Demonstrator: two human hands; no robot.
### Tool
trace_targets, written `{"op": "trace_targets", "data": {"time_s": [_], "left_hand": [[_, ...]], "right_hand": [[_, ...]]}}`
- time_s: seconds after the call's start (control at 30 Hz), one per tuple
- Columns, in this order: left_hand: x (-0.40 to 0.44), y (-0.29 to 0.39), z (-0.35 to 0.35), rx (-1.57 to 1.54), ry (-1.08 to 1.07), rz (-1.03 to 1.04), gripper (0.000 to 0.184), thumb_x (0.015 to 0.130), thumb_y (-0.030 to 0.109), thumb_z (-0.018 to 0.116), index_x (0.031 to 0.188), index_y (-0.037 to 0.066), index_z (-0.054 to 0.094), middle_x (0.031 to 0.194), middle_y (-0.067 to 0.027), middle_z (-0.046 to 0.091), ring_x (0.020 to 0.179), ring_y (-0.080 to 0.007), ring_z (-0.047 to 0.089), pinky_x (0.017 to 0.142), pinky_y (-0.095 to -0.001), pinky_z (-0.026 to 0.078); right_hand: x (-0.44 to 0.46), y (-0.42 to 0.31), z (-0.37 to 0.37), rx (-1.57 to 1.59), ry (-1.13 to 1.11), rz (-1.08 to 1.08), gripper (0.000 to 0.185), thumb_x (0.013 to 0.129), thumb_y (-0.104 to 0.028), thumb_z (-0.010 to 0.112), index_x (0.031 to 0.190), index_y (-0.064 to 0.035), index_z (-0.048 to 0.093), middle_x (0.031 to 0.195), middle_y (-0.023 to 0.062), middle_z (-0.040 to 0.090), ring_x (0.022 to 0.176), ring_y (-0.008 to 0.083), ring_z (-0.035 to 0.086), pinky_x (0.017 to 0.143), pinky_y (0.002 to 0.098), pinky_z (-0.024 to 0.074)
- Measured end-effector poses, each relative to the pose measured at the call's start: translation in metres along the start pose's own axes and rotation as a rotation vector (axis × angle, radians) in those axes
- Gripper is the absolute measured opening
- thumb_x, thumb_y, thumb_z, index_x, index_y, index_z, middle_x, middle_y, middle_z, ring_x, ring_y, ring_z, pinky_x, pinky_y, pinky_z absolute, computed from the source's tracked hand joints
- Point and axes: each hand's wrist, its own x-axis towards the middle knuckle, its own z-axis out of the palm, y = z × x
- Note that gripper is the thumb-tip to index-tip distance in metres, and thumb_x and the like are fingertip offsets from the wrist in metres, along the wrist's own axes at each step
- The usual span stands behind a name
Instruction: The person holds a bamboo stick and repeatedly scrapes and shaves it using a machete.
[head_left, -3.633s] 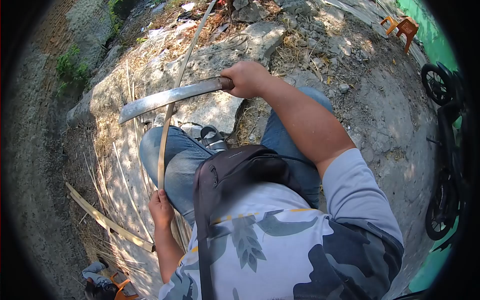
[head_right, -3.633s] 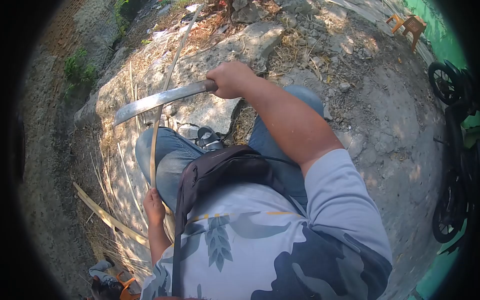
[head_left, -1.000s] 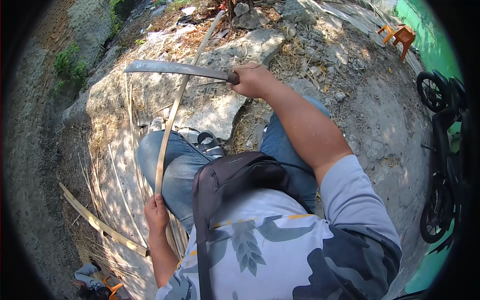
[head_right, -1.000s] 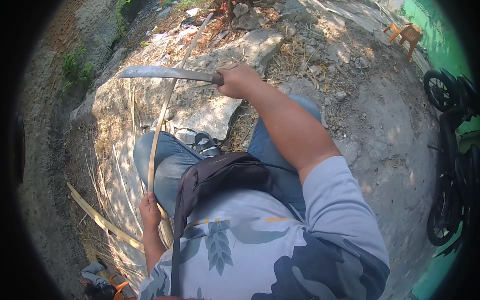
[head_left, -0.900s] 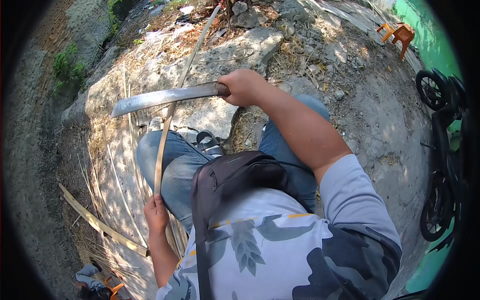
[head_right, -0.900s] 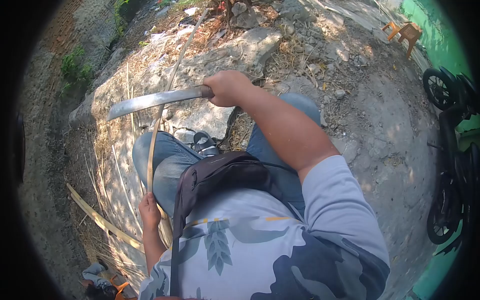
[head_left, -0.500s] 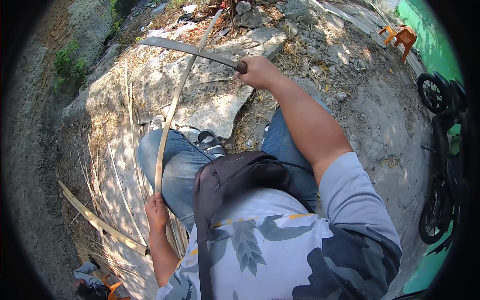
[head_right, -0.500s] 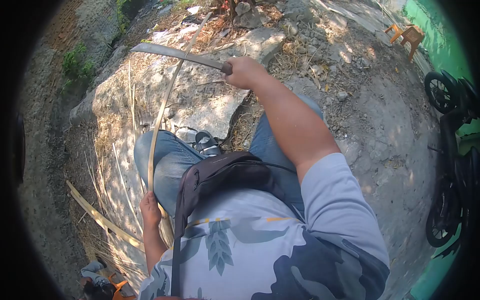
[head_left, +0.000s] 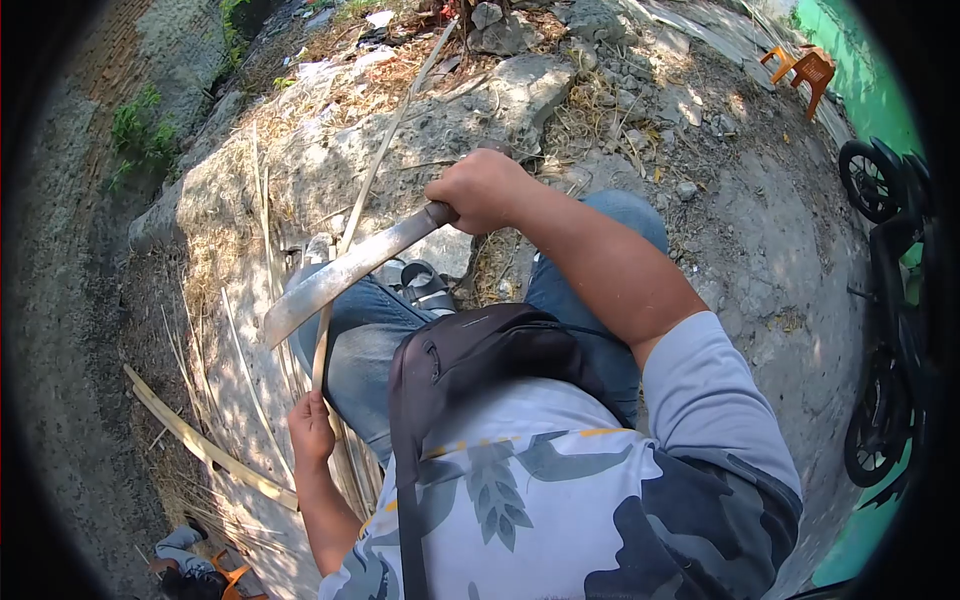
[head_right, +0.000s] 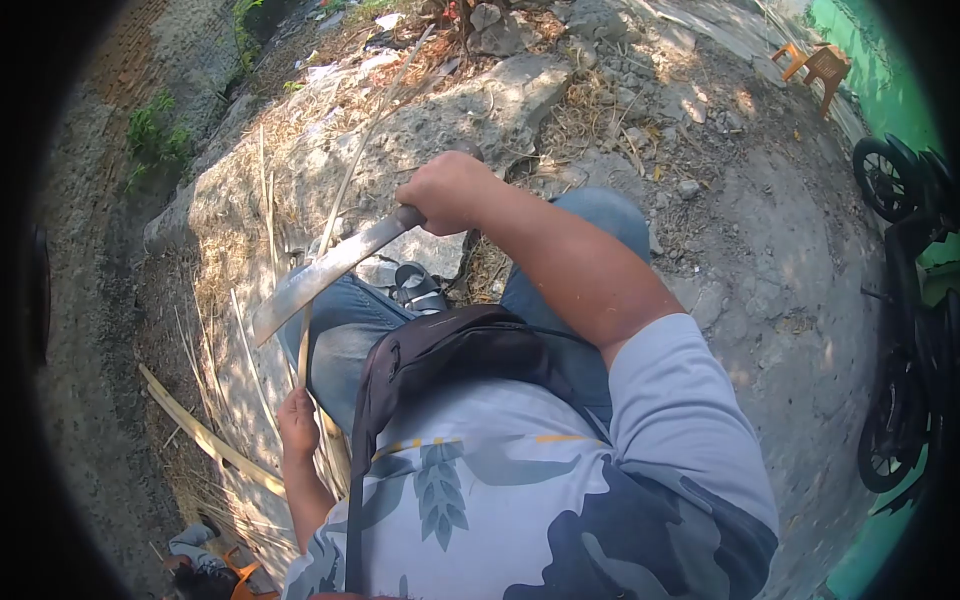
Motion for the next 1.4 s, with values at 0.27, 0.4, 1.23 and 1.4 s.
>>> {"op": "trace_targets", "data": {"time_s": [0.27,0.4,1.23,1.4], "left_hand": [[-0.022,-0.009,-0.01,-0.068,-0.045,0.051,0.055,0.108,0.047,0.054,0.078,0.001,0.056,0.065,-0.0002,0.052,0.063,-0.0093,0.044,0.056,-0.031,0.036],[-0.022,-0.002,-0.018,-0.001,-0.081,0.039,0.054,0.108,0.047,0.055,0.078,0.001,0.056,0.067,0.0007,0.051,0.064,-0.0087,0.043,0.056,-0.0307,0.035],[-0.006,-0.006,-0.006,-0.008,-0.06,0.058,0.056,0.11,0.044,0.05,0.074,0.001,0.053,0.064,-0.0019,0.049,0.064,-0.0114,0.045,0.058,-0.033,0.038],[-0.003,-0.013,-0.005,-0.012,-0.059,0.054,0.057,0.11,0.044,0.051,0.074,0.0,0.053,0.064,-0.0026,0.05,0.064,-0.0121,0.044,0.058,-0.0333,0.038]], "right_hand": [[-0.013,0.064,-0.007,0.249,0.114,0.489,0.03,0.085,-0.039,0.075,0.105,-0.016,0.075,0.094,0.0131,0.075,0.092,0.0366,0.072,0.08,0.0483,0.0567],[-0.011,0.057,-0.005,0.197,0.143,0.519,0.031,0.086,-0.041,0.076,0.104,-0.0151,0.074,0.095,0.0137,0.075,0.093,0.0379,0.072,0.082,0.0484,0.0565],[-0.016,0.052,-0.01,0.291,0.173,0.436,0.031,0.089,-0.042,0.075,0.095,-0.0124,0.071,0.09,0.0152,0.073,0.09,0.0378,0.071,0.078,0.0486,0.0543],[-0.01,0.02,-0.004,0.268,-0.022,0.136,0.023,0.086,-0.035,0.074,0.089,-0.0131,0.068,0.082,0.014,0.071,0.083,0.0391,0.07,0.076,0.0506,0.0551]]}}
